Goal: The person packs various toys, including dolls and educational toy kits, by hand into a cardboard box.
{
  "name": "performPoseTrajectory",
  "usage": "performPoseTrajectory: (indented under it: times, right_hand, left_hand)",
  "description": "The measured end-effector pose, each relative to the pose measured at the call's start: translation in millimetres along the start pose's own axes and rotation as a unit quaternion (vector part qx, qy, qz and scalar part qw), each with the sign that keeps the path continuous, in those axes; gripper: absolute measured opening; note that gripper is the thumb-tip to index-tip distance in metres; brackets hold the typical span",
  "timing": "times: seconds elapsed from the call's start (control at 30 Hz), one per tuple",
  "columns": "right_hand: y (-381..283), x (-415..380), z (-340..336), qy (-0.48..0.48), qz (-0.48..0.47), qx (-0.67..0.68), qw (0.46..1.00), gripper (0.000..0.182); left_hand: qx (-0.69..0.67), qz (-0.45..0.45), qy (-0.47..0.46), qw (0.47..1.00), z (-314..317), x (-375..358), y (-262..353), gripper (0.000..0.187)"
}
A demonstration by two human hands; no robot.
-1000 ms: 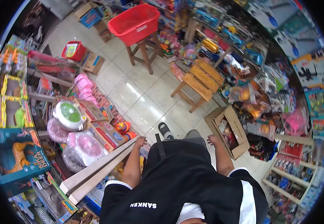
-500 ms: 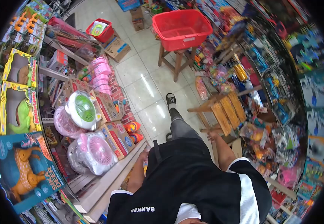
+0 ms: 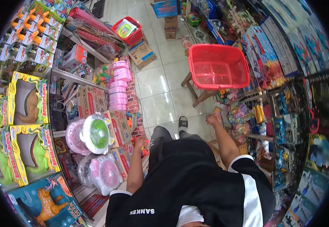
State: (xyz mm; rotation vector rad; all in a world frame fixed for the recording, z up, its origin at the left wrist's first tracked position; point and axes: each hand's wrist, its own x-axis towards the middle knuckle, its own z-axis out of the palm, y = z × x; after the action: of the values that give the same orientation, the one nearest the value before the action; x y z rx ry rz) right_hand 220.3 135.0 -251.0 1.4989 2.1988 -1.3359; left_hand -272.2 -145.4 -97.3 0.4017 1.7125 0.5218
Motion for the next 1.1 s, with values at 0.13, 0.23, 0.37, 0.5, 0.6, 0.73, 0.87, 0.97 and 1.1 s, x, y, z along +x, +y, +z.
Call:
performPoseTrajectory:
  times: [0.13, 0.23, 0.37, 0.5, 0.6, 0.73, 0.87, 0.97, 1.1]
  right_hand:
    - [-143.1, 16.7, -91.1, 0.049, 0.155, 0.28, 0.946, 0.026]
    - [-117.1, 63.9, -68.8, 0.042, 0.0, 0.084, 0.996, 0.025]
    - [-95.5, 112.1, -38.1, -0.202, 0.029, -0.072, 0.976, 0.024]
    - [-134.8, 120.6, -45.6, -0.32, 0.119, -0.096, 0.935, 0.025]
    - [-200.7, 128.6, -67.8, -0.208, 0.36, 0.055, 0.908, 0.025]
    - [-184.1, 183.5, -68.5, -0.178, 0.327, 0.082, 0.924, 0.027]
    - [-260.3, 242.7, -110.1, -0.131, 0.078, -0.095, 0.984, 0.026]
    - [-304.8, 268.4, -142.4, 0.077, 0.2, 0.085, 0.973, 0.028]
    - [-311.1, 309.5, -170.0, 0.113, 0.108, -0.022, 0.988, 0.027]
  left_hand:
    - [-0.096, 0.026, 0.102, 0.99, -8.8, 29.8, 34.2, 0.028]
    - [-0.126, 0.012, 0.067, 0.99, -25.2, 58.8, 25.4, 0.028]
    - [-0.023, -0.043, 0.013, 0.999, -54.2, 100.6, -8.9, 0.029]
    - [0.235, -0.123, -0.085, 0.96, -97.0, 141.7, 7.7, 0.034]
    - [0.168, -0.081, -0.017, 0.982, -134.3, 137.4, 90.2, 0.033]
    - [0.112, 0.025, -0.061, 0.992, -198.0, 245.4, 98.3, 0.029]
    - [-0.196, -0.078, 0.024, 0.977, -228.1, 247.2, 240.3, 0.028]
    - [-0.04, 0.011, 0.059, 0.997, -254.8, 271.2, 291.2, 0.029]
    - [-0.054, -0.018, 0.041, 0.998, -261.7, 299.9, 325.5, 0.026]
